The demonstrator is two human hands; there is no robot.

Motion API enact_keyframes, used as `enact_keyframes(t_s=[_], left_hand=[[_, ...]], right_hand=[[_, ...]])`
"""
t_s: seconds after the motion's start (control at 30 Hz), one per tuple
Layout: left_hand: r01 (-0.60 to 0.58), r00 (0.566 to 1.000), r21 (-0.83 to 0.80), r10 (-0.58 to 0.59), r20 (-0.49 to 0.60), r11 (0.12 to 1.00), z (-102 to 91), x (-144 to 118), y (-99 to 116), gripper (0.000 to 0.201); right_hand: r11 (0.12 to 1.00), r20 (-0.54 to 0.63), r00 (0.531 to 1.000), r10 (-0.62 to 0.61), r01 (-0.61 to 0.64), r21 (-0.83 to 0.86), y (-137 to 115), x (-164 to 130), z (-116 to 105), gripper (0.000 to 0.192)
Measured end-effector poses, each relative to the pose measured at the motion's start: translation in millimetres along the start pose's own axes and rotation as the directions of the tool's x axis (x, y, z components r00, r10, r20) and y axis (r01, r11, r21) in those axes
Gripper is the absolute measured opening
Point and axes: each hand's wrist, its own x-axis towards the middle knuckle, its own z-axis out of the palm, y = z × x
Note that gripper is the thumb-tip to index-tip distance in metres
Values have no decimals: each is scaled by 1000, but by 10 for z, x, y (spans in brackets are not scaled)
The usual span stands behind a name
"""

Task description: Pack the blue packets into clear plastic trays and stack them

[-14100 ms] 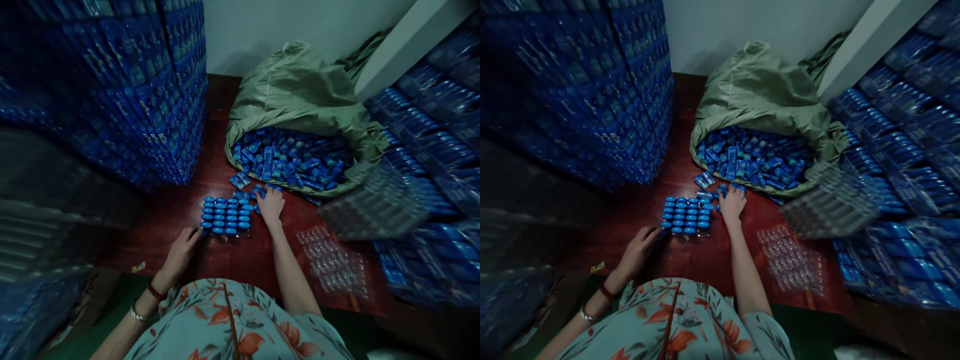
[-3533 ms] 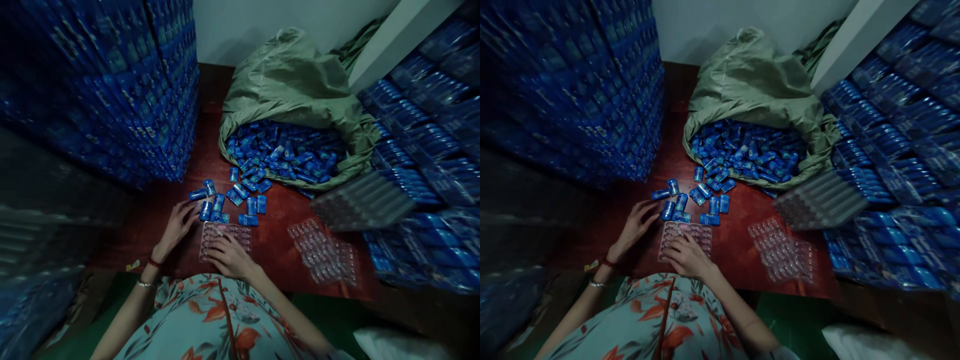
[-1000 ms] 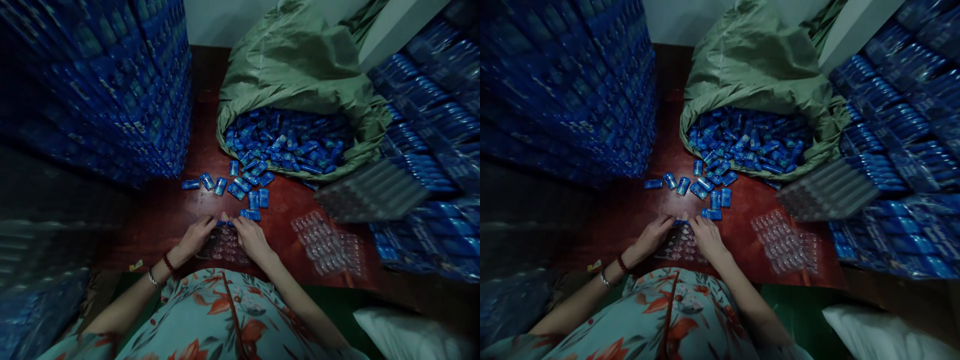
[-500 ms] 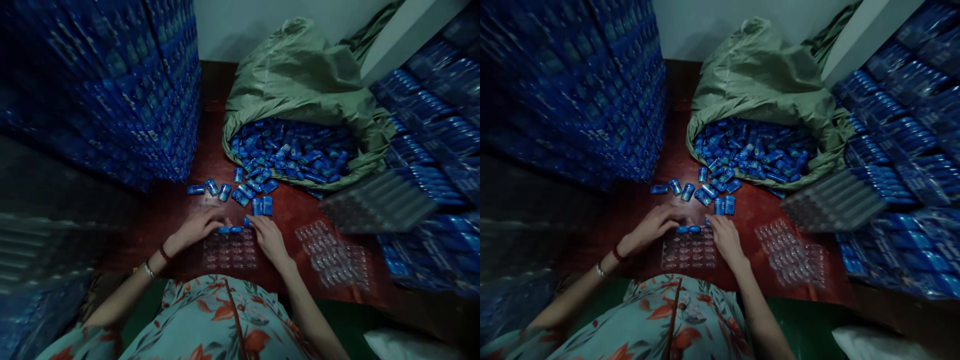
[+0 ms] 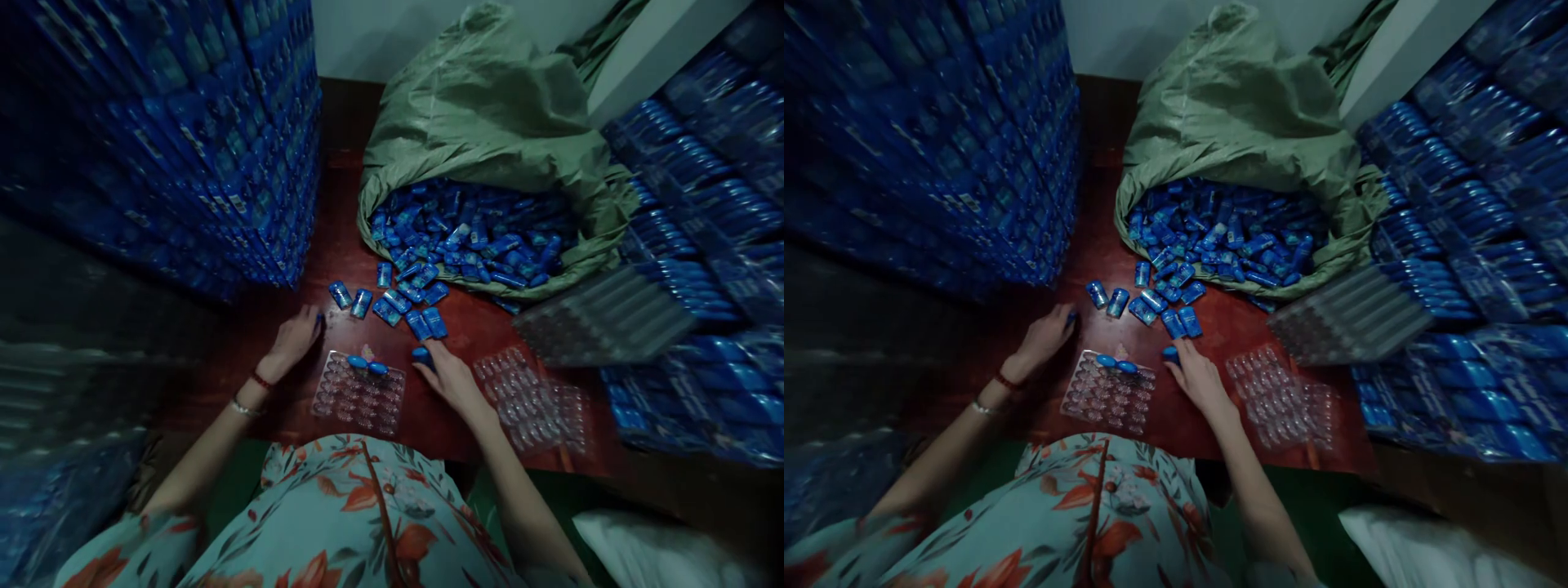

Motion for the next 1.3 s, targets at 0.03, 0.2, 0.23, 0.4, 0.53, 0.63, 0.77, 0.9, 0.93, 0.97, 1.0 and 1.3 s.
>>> enact_keyframes(t_s=[0.03,0.2,0.23,0.4,0.53,0.63,0.77,0.9,0.93,0.97,1.0,1.3], left_hand=[[4,998,-142,-13,-64,990,-3,-118,-54,30],[-38,964,-642,-142,-226,766,-24,-730,-10,29],[-63,963,-662,-128,-236,746,-5,-823,66,25],[-302,939,-584,128,-320,753,251,-997,408,20],[-396,901,-518,211,-380,758,390,-903,427,20],[-352,922,-473,214,-322,807,334,-847,369,25],[-240,970,-131,232,-69,962,168,-855,334,23],[-221,974,46,218,57,974,98,-814,433,25],[-234,968,31,230,97,972,100,-787,470,25],[-240,961,12,236,143,971,106,-759,504,25],[-236,954,-6,233,189,972,111,-736,532,24],[-234,971,-467,233,-62,853,112,-866,450,24]], right_hand=[[993,-92,995,35,-24,118,22,-89,4,31],[845,-222,973,63,67,531,-226,-432,160,22],[832,-251,968,16,126,540,-306,-455,231,21],[879,-383,897,-220,353,322,-450,-411,618,34],[912,-331,870,-365,405,58,-359,-330,659,38],[922,-221,896,-386,385,-49,-378,-274,530,40],[933,-24,944,-328,320,-164,-541,-218,325,44],[919,135,940,-312,335,-207,-727,-143,177,41],[916,162,936,-314,343,-209,-766,-117,152,39],[911,185,930,-316,352,-212,-797,-90,133,39],[906,203,925,-320,361,-219,-820,-64,119,38],[918,58,944,-326,331,-219,-628,-115,312,41]])
